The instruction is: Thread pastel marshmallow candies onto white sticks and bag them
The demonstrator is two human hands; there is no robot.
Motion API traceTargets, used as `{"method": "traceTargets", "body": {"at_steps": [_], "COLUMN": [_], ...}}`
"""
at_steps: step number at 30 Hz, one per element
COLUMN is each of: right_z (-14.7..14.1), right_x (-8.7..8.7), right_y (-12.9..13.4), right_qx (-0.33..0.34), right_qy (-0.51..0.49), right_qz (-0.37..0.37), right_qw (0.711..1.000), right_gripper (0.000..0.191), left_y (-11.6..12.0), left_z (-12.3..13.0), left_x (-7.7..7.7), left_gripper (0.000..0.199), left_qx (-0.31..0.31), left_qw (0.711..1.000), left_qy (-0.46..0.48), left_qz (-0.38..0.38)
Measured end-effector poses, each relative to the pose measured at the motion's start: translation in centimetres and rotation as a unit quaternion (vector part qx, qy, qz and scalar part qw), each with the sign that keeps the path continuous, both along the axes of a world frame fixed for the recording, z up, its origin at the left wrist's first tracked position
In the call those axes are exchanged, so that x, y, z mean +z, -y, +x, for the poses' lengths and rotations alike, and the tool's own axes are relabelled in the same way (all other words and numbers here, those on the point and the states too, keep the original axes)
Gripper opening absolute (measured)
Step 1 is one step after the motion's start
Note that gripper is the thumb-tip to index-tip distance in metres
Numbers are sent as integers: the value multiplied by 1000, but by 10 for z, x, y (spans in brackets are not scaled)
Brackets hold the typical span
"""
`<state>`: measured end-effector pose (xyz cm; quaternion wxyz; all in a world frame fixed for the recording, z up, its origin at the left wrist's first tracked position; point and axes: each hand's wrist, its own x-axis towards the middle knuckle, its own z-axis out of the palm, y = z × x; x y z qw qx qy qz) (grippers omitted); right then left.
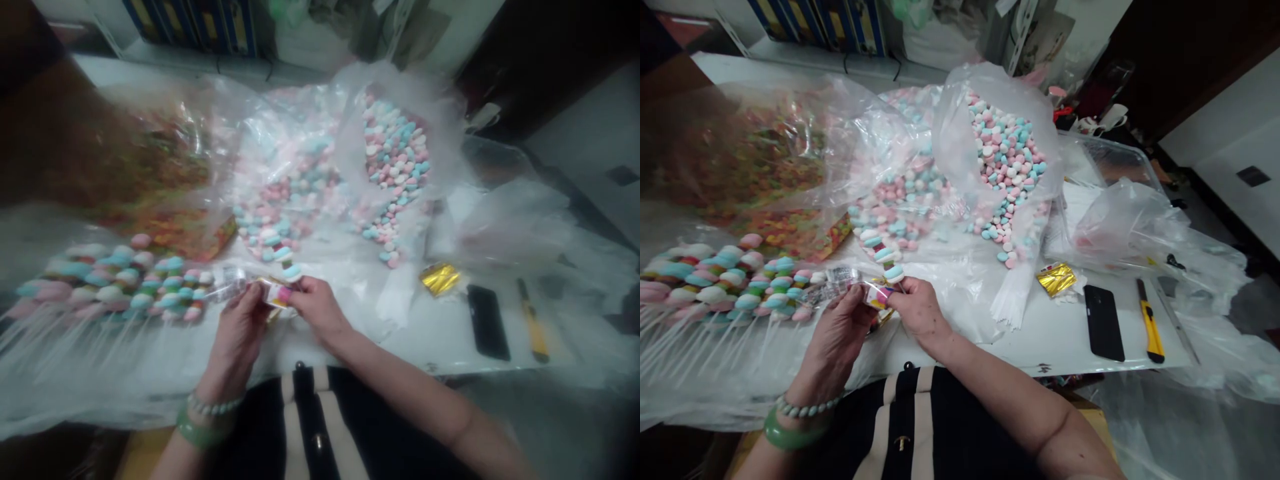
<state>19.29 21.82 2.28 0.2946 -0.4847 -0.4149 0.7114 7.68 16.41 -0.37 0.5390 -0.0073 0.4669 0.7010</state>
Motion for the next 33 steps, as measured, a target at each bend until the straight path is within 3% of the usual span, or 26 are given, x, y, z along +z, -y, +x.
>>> {"method": "traceTargets", "body": {"at_steps": [5,10,16,20,24,31,33], "right_z": [0,3,30,57,65,62,63], "right_x": [-7,-6,4,7,2,-8,-10], "right_y": [-4,-4,-2,12,26,29,30], "right_qx": [24,20,26,58,118,151,154], "right_qy": [145,47,79,152,182,268,296], "right_qz": [25,-1,122,253,358,403,438], "right_qw": [989,999,989,954,908,862,835], "right_gripper": [14,16,26,30,29,27,26], "left_y": [-1,-6,-9,-8,-6,-4,-3], "left_z": [-3,-10,-21,-29,-34,-36,-36], "left_x": [3,7,6,4,2,4,6], "left_gripper": [10,22,26,24,18,17,20], "left_qx": [21,-9,15,41,49,43,56], "left_qw": [999,986,966,963,961,967,969], "left_qy": [9,115,210,234,244,218,204], "left_qz": [-29,-118,-152,-129,-119,-121,-124]}}
